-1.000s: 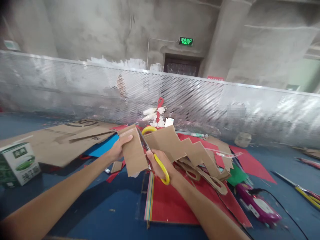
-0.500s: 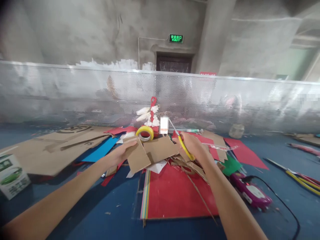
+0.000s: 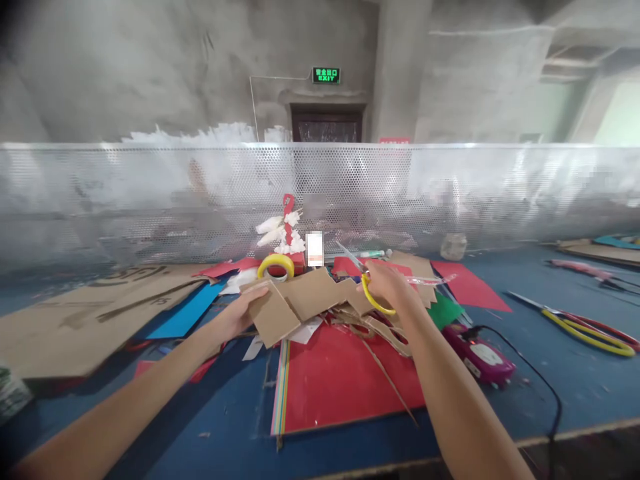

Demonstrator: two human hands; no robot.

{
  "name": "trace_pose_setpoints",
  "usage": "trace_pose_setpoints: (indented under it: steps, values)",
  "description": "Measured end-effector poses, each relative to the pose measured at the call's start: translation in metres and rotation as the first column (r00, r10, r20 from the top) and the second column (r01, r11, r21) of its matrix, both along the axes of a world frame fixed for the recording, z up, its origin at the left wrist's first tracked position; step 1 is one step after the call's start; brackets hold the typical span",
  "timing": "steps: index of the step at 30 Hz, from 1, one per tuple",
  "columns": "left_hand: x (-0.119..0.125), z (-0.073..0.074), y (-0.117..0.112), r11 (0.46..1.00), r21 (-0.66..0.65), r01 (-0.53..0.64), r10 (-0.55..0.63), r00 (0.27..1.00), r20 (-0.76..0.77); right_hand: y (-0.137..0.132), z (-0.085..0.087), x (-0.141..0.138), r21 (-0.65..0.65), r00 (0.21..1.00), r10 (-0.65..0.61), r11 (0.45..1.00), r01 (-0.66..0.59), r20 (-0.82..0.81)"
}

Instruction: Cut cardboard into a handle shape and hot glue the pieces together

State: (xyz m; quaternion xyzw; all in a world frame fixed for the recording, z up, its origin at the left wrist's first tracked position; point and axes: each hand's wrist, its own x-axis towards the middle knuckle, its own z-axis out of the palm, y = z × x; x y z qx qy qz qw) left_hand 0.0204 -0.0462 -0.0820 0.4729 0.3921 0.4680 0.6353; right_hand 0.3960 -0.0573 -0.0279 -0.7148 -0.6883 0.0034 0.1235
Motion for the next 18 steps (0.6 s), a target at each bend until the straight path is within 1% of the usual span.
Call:
trace_pose_setpoints:
  steps: [2, 3, 6, 8, 10, 12, 13, 15, 16, 18]
  values:
    - [0.002, 0.002, -0.001, 0.998, -0.032, -0.052, 0.053, 0.998, 0.020, 0.004, -0.005, 0.001, -0.054, 1.000, 0.000, 0.999, -0.001, -0.022]
    - [0.004, 0.003, -0.002, 0.998, -0.037, -0.058, 0.059, 0.998, 0.027, 0.005, -0.007, 0.001, -0.063, 1.000, 0.002, 0.998, -0.004, -0.030]
    - [0.012, 0.005, -0.008, 1.000, -0.025, -0.007, 0.008, 1.000, 0.010, 0.008, -0.010, 0.004, -0.053, 0.999, 0.014, 0.998, -0.017, -0.044]
    - [0.017, 0.006, -0.013, 1.000, -0.019, 0.017, -0.017, 1.000, -0.026, 0.007, -0.007, 0.006, -0.044, 0.999, 0.017, 0.999, -0.019, -0.048]
    - [0.017, 0.010, -0.017, 1.000, -0.001, 0.011, -0.011, 0.999, -0.052, 0.004, 0.000, 0.008, -0.018, 0.998, 0.025, 0.999, -0.027, -0.064]
    - [0.012, 0.020, -0.020, 0.999, 0.032, -0.002, 0.004, 0.999, -0.054, -0.001, 0.008, 0.009, 0.042, 0.989, 0.066, 0.997, -0.061, -0.132]
    - [0.007, 0.026, -0.021, 0.999, 0.047, -0.007, 0.010, 0.999, -0.050, -0.003, 0.012, 0.009, 0.076, 0.976, 0.099, 0.993, -0.086, -0.192]
    - [-0.007, 0.042, -0.022, 0.999, 0.049, -0.008, 0.010, 0.999, -0.045, -0.007, 0.018, 0.007, 0.125, 0.916, 0.176, 0.982, -0.140, -0.361]
    - [-0.017, 0.050, -0.022, 0.998, 0.049, -0.036, 0.037, 0.999, -0.036, -0.008, 0.021, 0.004, 0.134, 0.865, 0.207, 0.977, -0.164, -0.457]
    - [-0.036, 0.065, -0.023, 0.994, 0.057, -0.093, 0.095, 0.995, -0.039, -0.010, 0.024, -0.005, 0.148, 0.731, 0.257, 0.966, -0.212, -0.633]
